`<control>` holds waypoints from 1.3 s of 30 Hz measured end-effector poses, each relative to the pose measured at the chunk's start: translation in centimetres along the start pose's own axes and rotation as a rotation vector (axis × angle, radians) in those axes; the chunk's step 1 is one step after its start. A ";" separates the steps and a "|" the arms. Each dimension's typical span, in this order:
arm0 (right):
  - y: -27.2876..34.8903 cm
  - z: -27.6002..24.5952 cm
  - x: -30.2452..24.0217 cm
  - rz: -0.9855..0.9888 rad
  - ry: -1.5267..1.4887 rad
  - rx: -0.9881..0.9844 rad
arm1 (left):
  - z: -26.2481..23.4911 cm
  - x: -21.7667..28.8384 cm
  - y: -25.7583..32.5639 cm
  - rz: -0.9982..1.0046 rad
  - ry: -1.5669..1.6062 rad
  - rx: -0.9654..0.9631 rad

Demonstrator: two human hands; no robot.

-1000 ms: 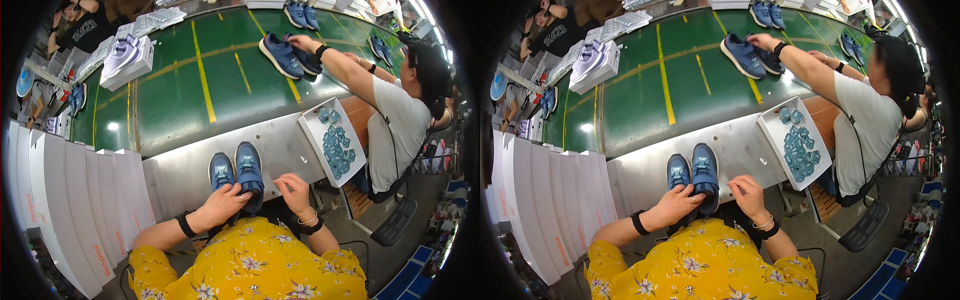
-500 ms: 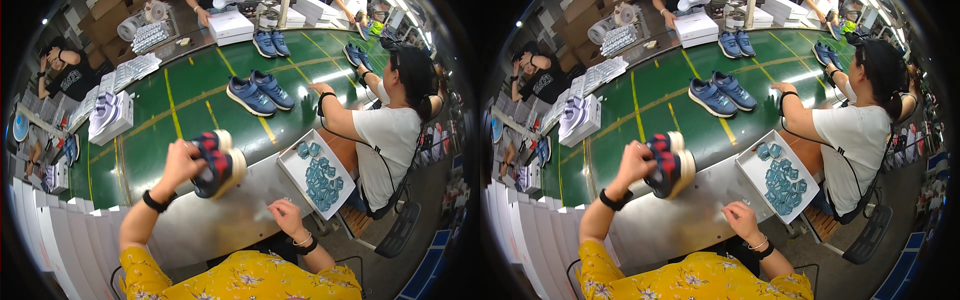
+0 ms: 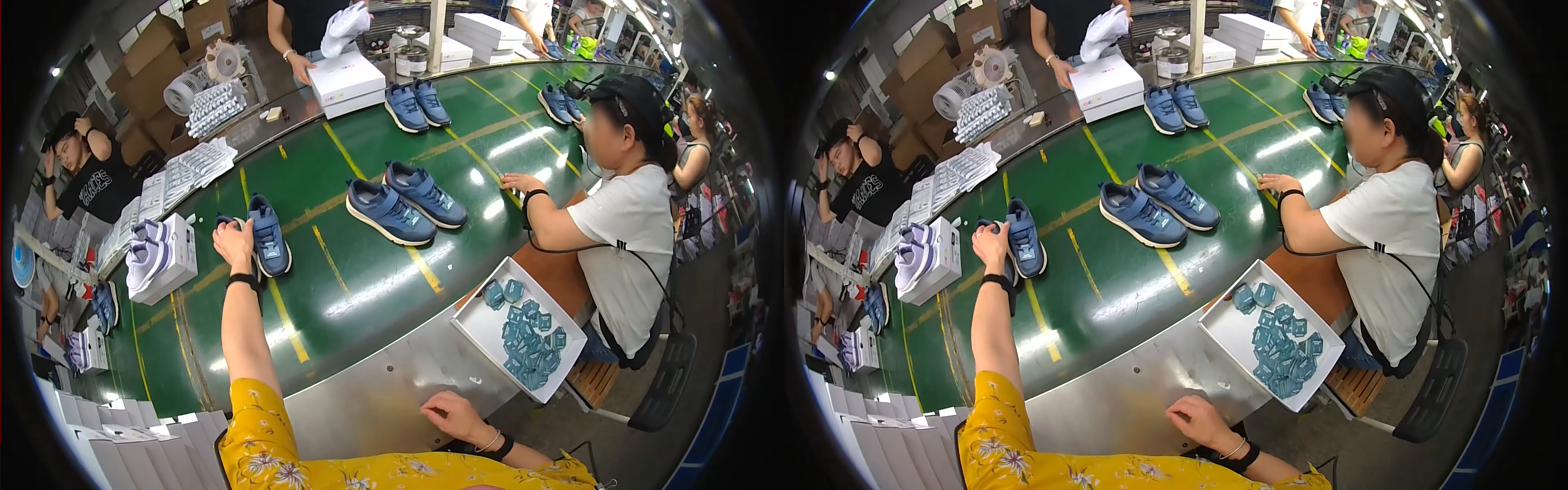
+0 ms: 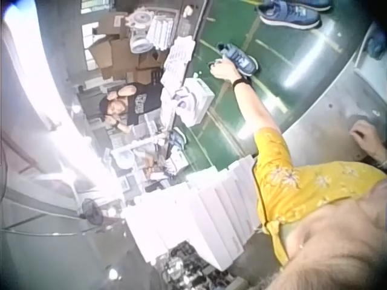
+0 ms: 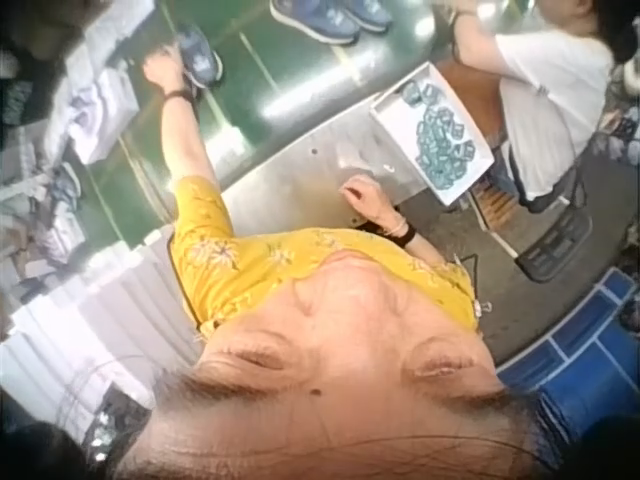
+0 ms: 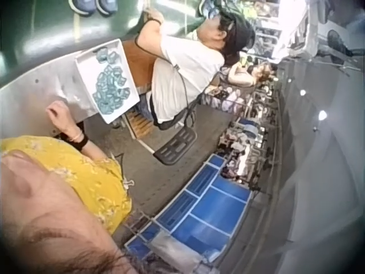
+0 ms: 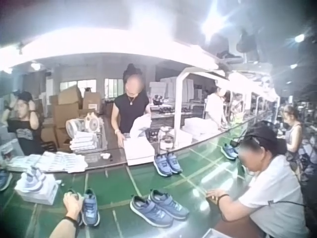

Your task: Applying stickers and labels to the tongue and inner parts of athletic shoes on a manufacturing assembly line.

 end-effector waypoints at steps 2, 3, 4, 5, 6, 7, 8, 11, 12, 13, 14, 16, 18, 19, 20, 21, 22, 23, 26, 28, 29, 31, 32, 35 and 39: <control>0.3 1.3 -0.5 -0.107 -0.019 -0.093 | -2.3 -0.1 1.4 0.082 0.084 0.175; 0.3 1.2 0.4 -0.097 -0.009 -0.071 | -3.5 1.4 3.9 0.134 0.151 0.255; 0.4 1.8 1.3 -0.079 0.005 -0.097 | -5.3 2.1 6.4 0.206 0.289 0.316; 0.4 2.8 1.7 -0.078 0.006 -0.138 | -6.6 1.1 8.5 0.258 0.348 0.332; 0.4 2.9 2.2 -0.069 -0.017 -0.114 | -6.3 1.2 11.4 0.238 0.417 0.167; 0.3 3.0 2.1 -0.073 -0.019 -0.111 | -6.3 0.6 14.8 0.220 0.417 0.046; 0.3 2.6 2.4 -0.061 0.026 -0.091 | -7.4 1.8 18.8 0.266 0.461 -0.067; 0.4 3.5 3.0 -0.030 0.020 -0.072 | -9.3 -0.5 29.3 0.280 0.477 -0.391; 0.0 3.7 3.4 -0.008 -0.014 -0.059 | -10.0 -1.1 32.4 0.271 0.419 -0.461; 0.0 3.9 3.4 -0.004 -0.010 -0.059 | -10.9 -1.4 35.3 0.298 0.337 -0.545; 0.0 3.8 3.1 -0.039 0.109 -0.035 | -12.2 -1.9 37.5 0.321 0.302 -0.584; -0.4 2.9 2.4 -0.081 0.234 -0.022 | -14.7 -2.4 40.4 0.330 0.269 -0.620; -1.2 3.8 1.4 -0.134 0.379 -0.184 | -16.4 -2.8 42.6 0.423 0.183 -0.695; -3.0 3.2 0.6 -0.144 0.380 -0.190 | -16.8 -3.1 42.8 0.414 0.182 -0.688; -4.6 3.6 -0.6 -0.080 0.338 -0.312 | -17.4 -3.9 43.1 0.438 0.177 -0.705; -6.4 3.4 -1.4 -0.003 0.309 -0.424 | -17.4 -3.8 43.6 0.469 0.187 -0.731; -10.0 2.2 -4.4 -0.168 0.297 -0.306 | -17.3 -4.1 43.7 0.455 0.177 -0.739; -13.7 0.9 -7.4 -0.326 0.285 -0.189 | -17.3 -4.2 43.8 0.441 0.172 -0.742; -28.0 -3.0 -10.8 -0.538 0.405 0.070 | -17.5 -3.5 43.7 0.438 0.145 -0.774; -38.3 -5.9 -10.6 -0.560 0.456 0.266 | -17.8 -3.2 43.9 0.411 0.138 -0.829; -42.6 -7.3 -10.8 -0.491 0.533 0.349 | -17.9 -3.3 43.6 0.398 0.125 -0.826; -50.5 -10.0 -8.3 -0.440 0.634 0.483 | -17.5 -3.5 44.6 0.374 0.130 -0.874; -54.2 -10.9 -6.3 -0.359 0.695 0.505 | -17.4 -3.8 44.7 0.370 0.119 -0.882; -62.9 -12.0 -0.9 -0.177 0.836 0.554 | -16.8 -4.7 45.9 0.372 0.080 -0.869; -69.4 -8.9 1.5 -0.208 0.815 0.485 | -18.1 -1.3 43.8 0.423 -0.033 -0.901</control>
Point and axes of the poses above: each hand's wrist, its own y-axis away from the middle knuckle, its own z-axis out of the palm, x = y × z, the point moved 10 cm from there along -y, towards the middle knuckle, and after that the axes turned 14 degrees about x, right-handed, at the moved point
